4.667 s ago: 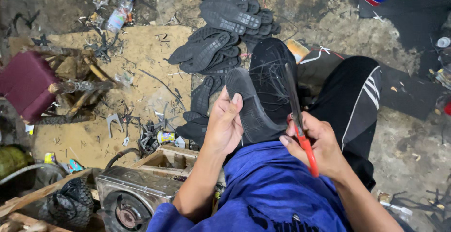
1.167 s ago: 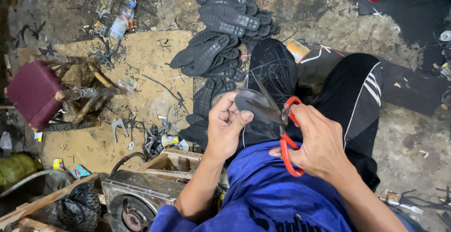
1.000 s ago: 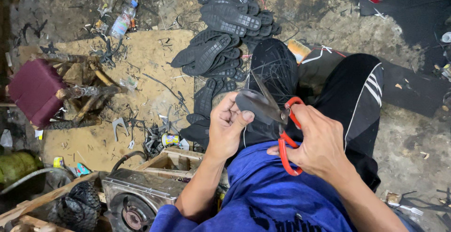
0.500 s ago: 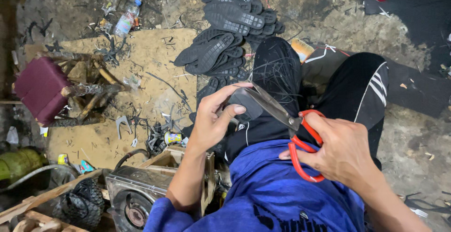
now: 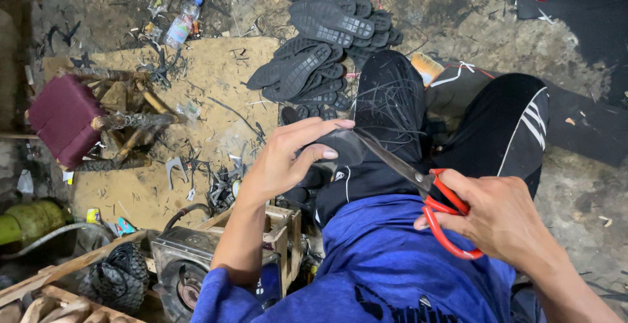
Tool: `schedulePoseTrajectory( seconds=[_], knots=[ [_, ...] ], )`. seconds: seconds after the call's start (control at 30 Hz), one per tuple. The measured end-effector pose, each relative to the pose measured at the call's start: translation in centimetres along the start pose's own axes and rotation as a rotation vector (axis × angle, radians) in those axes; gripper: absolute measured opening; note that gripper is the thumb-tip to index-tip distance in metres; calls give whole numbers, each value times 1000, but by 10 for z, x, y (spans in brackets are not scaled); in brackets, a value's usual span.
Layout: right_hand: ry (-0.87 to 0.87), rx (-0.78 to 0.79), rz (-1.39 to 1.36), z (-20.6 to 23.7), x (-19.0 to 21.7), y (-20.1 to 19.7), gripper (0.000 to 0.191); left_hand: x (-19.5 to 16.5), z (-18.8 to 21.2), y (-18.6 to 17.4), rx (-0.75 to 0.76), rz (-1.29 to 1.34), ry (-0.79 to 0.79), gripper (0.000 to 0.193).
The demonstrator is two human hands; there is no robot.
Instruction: The person sits on the floor and uses red-handled scissors to trim the edges of black rubber shoe soles. They pick up each sole, cut along the perimeter, and place the trimmed sole on a growing pile on the floor.
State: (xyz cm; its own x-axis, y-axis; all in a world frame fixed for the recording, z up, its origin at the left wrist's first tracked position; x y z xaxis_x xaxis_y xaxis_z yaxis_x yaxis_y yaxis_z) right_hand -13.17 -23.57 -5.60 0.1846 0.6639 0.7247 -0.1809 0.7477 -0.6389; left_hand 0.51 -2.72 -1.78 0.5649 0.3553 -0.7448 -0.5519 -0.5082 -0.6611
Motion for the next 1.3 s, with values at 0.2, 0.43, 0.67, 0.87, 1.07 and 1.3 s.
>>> schedulePoseTrajectory(
  seconds=[0.2, 0.43, 0.67, 0.87, 1.07, 1.3],
  knots=[
    [-241, -130, -22, 0, 22, -6, 67, -11, -2, 7, 16, 11, 113, 42],
    [-5, -22, 25, -3, -5, -2, 58, 10, 2, 9, 76, -53, 27, 37],
    [223, -183, -348, 7, -54, 10, 44, 69, 34, -36, -972, 831, -207, 31],
    [167, -205, -677, 10, -66, 37, 27, 50, 23, 38, -460, 1184, -262, 49],
    [36, -134, -460, 3, -37, 46, 54, 72, 27, 105, -602, 1476, -401, 21],
    [-122, -291, -73, -7, 15, 26, 87, 74, 31, 123, -703, 1433, -306, 15]
  ],
)
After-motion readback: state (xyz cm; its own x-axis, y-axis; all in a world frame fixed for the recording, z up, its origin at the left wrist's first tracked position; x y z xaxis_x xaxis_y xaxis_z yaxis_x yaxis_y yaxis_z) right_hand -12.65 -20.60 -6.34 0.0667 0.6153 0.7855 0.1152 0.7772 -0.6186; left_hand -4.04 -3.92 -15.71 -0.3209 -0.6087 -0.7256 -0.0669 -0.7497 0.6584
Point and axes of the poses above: each hand's wrist, its own z-axis away from the middle knuckle, its own y-axis out of the palm, x = y × z, the point moved 8 cm from there along -z, towards the middle knuckle, and after that the axes turned 13 degrees about -z, right-handed, at the moved point
